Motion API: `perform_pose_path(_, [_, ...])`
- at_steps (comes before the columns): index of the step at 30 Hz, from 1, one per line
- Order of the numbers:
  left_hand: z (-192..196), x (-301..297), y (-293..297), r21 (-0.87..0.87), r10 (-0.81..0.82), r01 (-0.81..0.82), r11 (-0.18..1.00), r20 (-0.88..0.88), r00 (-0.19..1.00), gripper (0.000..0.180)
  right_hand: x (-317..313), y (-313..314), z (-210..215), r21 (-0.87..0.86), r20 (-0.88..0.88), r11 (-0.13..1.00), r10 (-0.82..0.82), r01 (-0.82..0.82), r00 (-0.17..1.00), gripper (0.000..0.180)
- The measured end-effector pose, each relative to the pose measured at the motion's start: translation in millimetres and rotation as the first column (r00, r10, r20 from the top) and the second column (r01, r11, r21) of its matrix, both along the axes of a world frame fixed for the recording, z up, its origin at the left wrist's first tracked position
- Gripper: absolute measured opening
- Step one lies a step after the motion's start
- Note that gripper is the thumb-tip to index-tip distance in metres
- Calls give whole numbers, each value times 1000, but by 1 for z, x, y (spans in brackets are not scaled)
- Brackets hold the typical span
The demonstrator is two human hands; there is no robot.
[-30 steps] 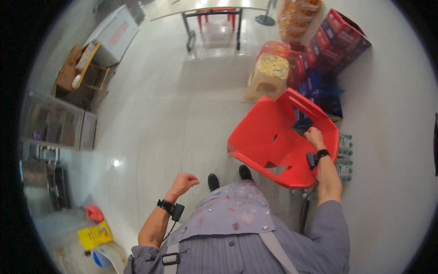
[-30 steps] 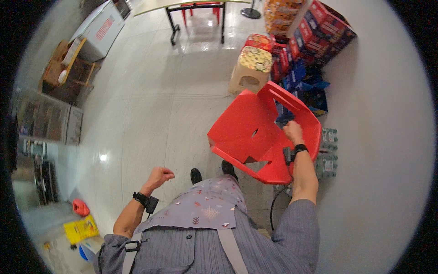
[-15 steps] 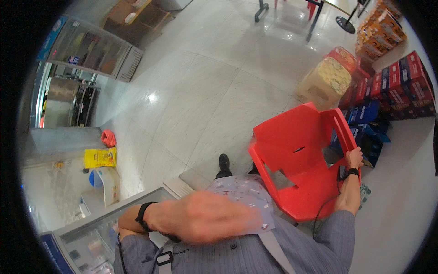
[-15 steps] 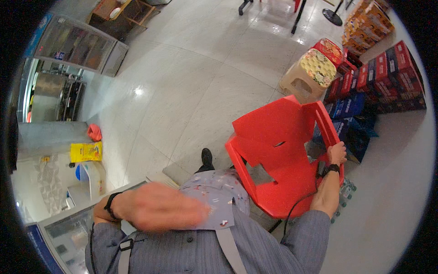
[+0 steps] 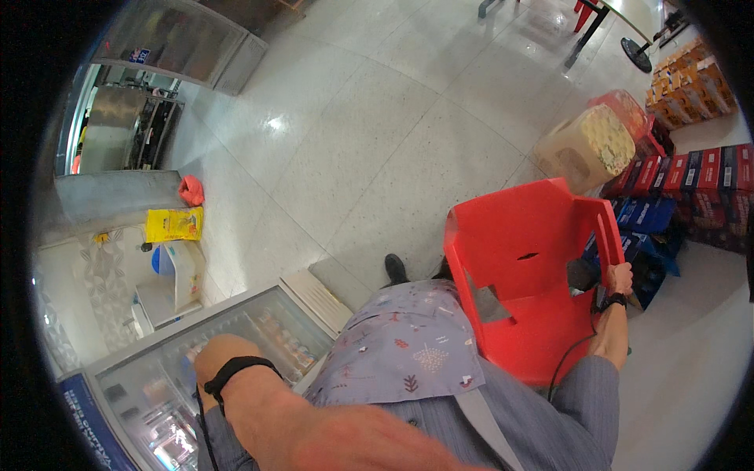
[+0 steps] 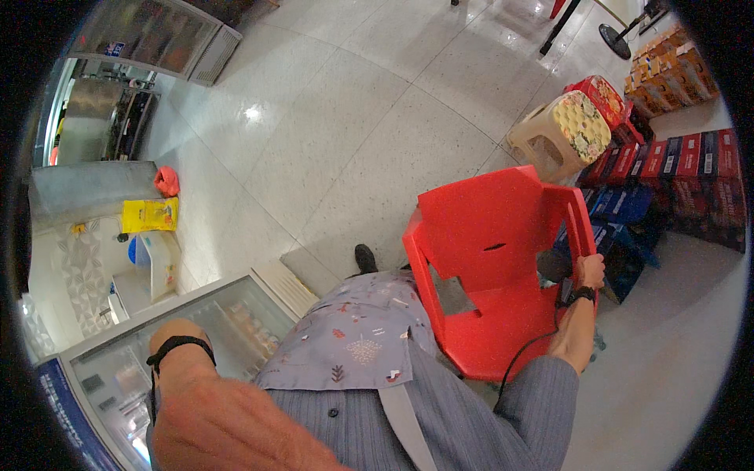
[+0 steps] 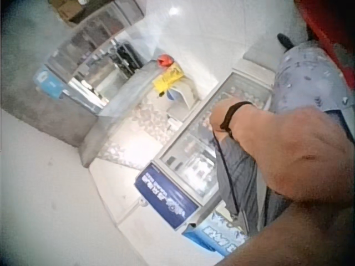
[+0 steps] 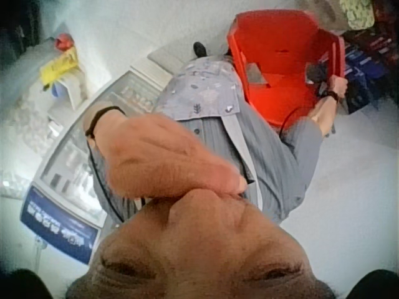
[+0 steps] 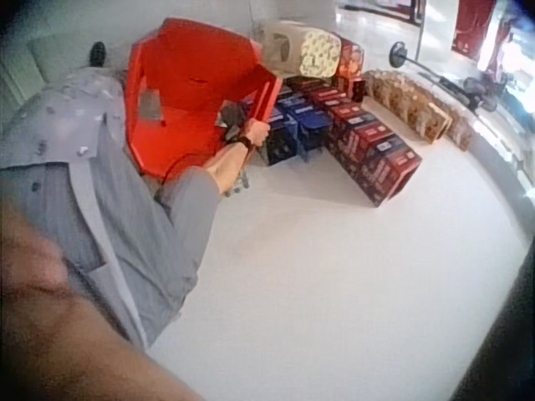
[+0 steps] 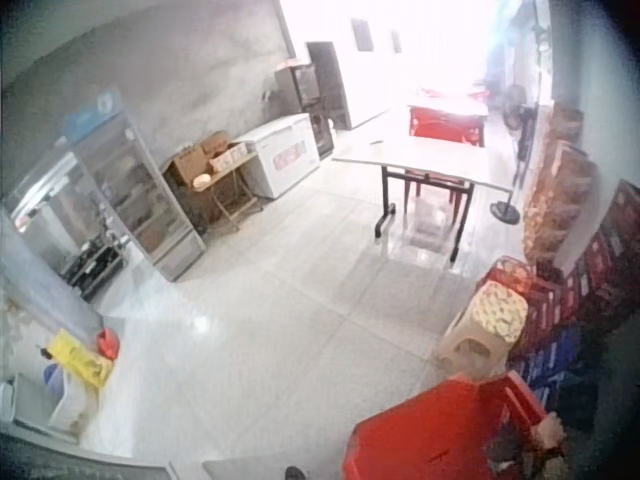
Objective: The person repeatedly picks up red plastic chairs from a stack and places them around a round table with a red tablecloth. The person then moves to a white rectangular table and arranges chairs around it. The person also moves a small stool with a floral cushion.
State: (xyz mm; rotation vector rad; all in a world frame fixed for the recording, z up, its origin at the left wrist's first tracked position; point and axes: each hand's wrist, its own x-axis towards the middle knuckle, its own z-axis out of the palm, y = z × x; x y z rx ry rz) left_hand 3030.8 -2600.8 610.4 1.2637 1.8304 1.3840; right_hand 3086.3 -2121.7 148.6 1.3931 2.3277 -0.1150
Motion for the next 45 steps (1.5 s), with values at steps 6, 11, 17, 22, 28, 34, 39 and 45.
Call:
perform_pose_path(6, [-76,-65,-40,-543,338,-154,825,255,906,30,28,37,-26,-106,-146,984,128,-144,981,40])
perform_pose_path(11, [-316,-37,-76,-738,704,-96,668,584,405,41,0,20,0,-49,-285,944,301,-327,910,33])
perform_pose_path(17, [-408,10,-55,-658,658,-2,753,753,9,30,4,6,27,-23,-354,924,349,-381,868,27])
perform_pose_path(22, [-352,-18,-59,-516,532,-143,845,839,114,19,1,24,70,107,-428,888,446,-447,786,25])
perform_pose_path(28, [-264,-71,-33,-329,356,-139,934,821,447,21,-54,36,202,155,-444,900,431,-407,785,31])
perform_pose_path(34, [-208,-78,-26,-87,48,41,995,822,568,18,-38,79,290,280,-453,868,497,-411,740,35])
perform_pose_path(39, [-173,-85,-42,169,-214,147,974,504,837,25,-29,69,392,446,-484,834,530,-325,696,32])
perform_pose_path(45, [-159,-105,-51,292,-235,178,940,175,956,23,-40,48,433,406,-694,873,488,-272,530,31])
